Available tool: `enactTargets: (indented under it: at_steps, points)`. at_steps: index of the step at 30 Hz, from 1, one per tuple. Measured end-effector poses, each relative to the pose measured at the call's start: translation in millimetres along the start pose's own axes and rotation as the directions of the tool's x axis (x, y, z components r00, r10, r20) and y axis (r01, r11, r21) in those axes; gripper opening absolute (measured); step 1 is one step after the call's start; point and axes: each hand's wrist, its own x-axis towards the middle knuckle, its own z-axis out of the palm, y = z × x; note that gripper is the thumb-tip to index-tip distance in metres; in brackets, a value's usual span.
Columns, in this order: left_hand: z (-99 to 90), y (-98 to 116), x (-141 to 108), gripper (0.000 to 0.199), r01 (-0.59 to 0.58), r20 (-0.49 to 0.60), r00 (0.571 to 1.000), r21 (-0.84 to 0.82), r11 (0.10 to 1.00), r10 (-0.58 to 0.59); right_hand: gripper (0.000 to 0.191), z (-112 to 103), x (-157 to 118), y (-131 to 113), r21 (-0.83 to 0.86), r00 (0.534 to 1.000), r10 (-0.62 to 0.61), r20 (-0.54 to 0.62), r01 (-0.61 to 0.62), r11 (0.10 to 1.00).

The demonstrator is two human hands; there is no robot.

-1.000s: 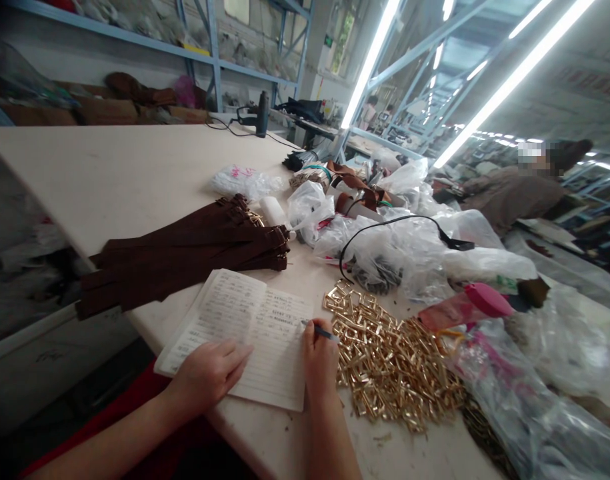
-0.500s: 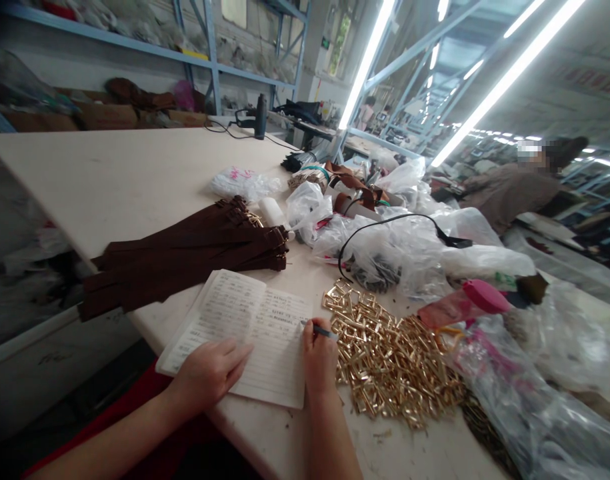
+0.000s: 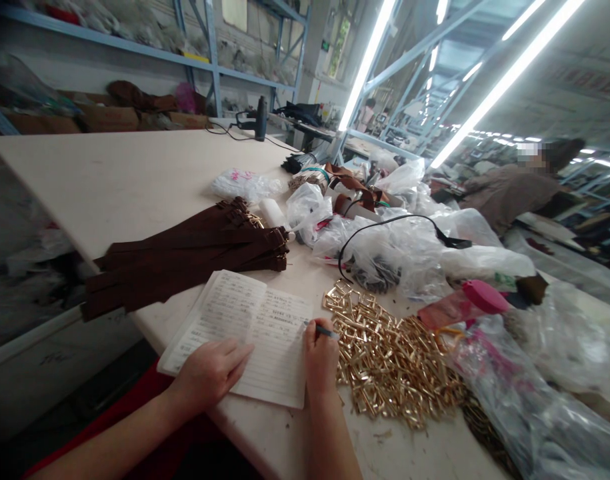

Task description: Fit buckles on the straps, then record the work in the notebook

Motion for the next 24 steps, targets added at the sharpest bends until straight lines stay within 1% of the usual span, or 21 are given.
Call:
enactTargets:
  at_steps: [4, 6, 8, 9, 10, 12, 14, 16, 17, 20, 24]
  points:
    - [-0.9, 0.4, -1.2, 0.025, 0.012, 0.008, 1.0, -0.002, 1.0, -0.012, 0.025, -2.5, -0.3, -1.8, 0.068, 1.0, -0.004, -0.012, 0.005, 0.998]
    - [-1.9, 0.6, -2.7, 0.025, 0.02, 0.014, 1.0, -0.006, 1.0, -0.02, 0.024, -8.2, -4.3, -7.4, 0.191, 0.998, 0.028, -0.056, -0.017, 0.982]
    - [-3.1, 0.6, -4.5, 0.024, 0.022, 0.014, 1.0, -0.011, 1.0, -0.022, 0.023, -15.6, -13.2, -16.7, 0.34, 0.991, 0.096, -0.098, -0.057, 0.939]
    - [-3.7, 0.6, -5.3, 0.024, 0.021, 0.013, 1.0, -0.014, 1.0, -0.021, 0.022, -18.8, -19.7, -22.0, 0.381, 0.99, 0.109, -0.09, -0.067, 0.922]
    - [-4.2, 0.6, -6.0, 0.024, 0.019, 0.01, 1.0, -0.017, 1.0, -0.019, 0.021, -21.0, -27.2, -27.4, 0.381, 0.993, 0.099, -0.066, -0.067, 0.922]
    - [-5.0, 0.7, -7.0, 0.024, 0.021, 0.004, 1.0, -0.022, 1.0, -0.021, 0.019, -20.7, -43.6, -37.0, 0.341, 1.0, 0.007, 0.022, -0.014, 0.94]
    - [-5.2, 1.1, -7.6, 0.024, 0.029, 0.0, 1.0, -0.026, 0.999, -0.029, 0.017, -13.9, -58.3, -43.7, 0.298, 0.987, -0.121, 0.104, 0.085, 0.951]
    - [-4.7, 1.6, -8.1, 0.023, 0.036, 0.005, 0.999, -0.034, 0.999, -0.035, 0.016, -3.8, -68.1, -47.0, 0.274, 0.971, -0.185, 0.152, 0.139, 0.952]
    - [-4.1, 1.7, -8.4, 0.023, 0.038, 0.01, 0.999, -0.039, 0.998, -0.038, 0.016, 1.2, -70.8, -47.5, 0.266, 0.967, -0.192, 0.168, 0.144, 0.953]
    - [-1.8, 1.4, -9.3, 0.023, 0.044, 0.018, 0.999, -0.054, 0.998, -0.044, 0.017, 10.3, -73.3, -45.7, 0.252, 0.973, -0.157, 0.171, 0.111, 0.961]
    - [0.6, 0.0, -9.4, 0.024, 0.043, 0.016, 0.999, -0.052, 0.998, -0.042, 0.015, 9.1, -71.6, -42.1, 0.244, 0.984, -0.137, 0.113, 0.106, 0.964]
